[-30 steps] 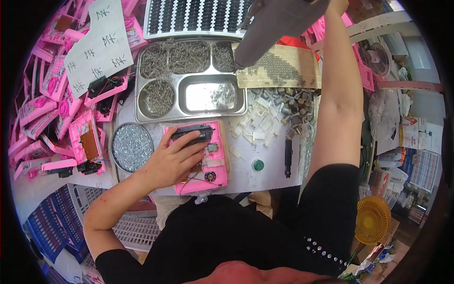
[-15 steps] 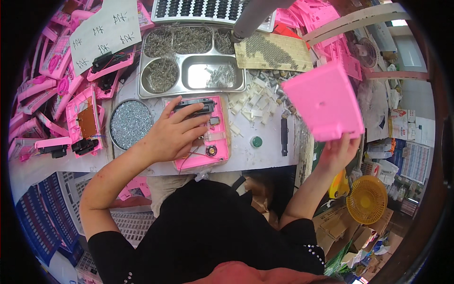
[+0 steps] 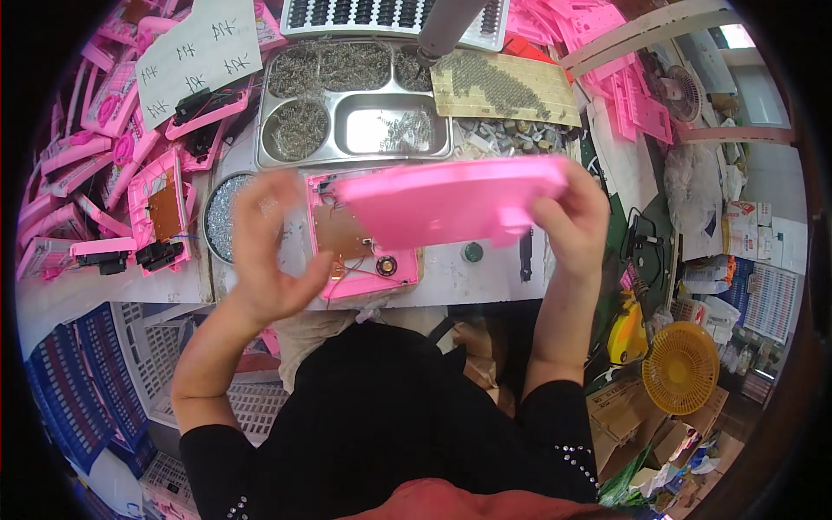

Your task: Assembling the internal components of a pink plastic toy, including securing electronic boards with an electric screwdriver and soldering wires.

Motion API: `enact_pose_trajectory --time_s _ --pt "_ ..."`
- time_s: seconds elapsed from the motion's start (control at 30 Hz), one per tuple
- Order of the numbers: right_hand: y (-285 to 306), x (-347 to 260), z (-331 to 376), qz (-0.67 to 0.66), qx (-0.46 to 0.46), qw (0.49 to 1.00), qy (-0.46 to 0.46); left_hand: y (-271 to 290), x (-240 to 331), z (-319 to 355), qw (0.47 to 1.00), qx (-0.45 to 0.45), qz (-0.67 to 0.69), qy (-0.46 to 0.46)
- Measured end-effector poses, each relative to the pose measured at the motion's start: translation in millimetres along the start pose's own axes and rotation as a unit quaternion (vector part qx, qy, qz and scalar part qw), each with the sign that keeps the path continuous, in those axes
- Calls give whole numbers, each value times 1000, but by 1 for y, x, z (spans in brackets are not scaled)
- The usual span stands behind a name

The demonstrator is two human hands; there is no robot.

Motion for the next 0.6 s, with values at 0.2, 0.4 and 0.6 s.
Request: enact_pose_trajectory --time_s 0.2,0.4,0.6 --pt "-97 -42 -77 238 -59 904 350 16 -4 -56 964 -104 82 230" --pt "-98 -2 0 10 20 1000 -13 0 -1 -23 897 87 274 335" --pt "1 29 59 -165 204 965 -15 -54 -17 13 977 -198 -51 -66"
Point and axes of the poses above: each hand's wrist, its own z-axis away from the middle knuckle, its own y-axis out of the back of the hand, x = y × z, the point moved 2 cm from there along -z, towards the middle knuckle, and after that the axes turned 15 degrees about x, right-handed, at the moved point
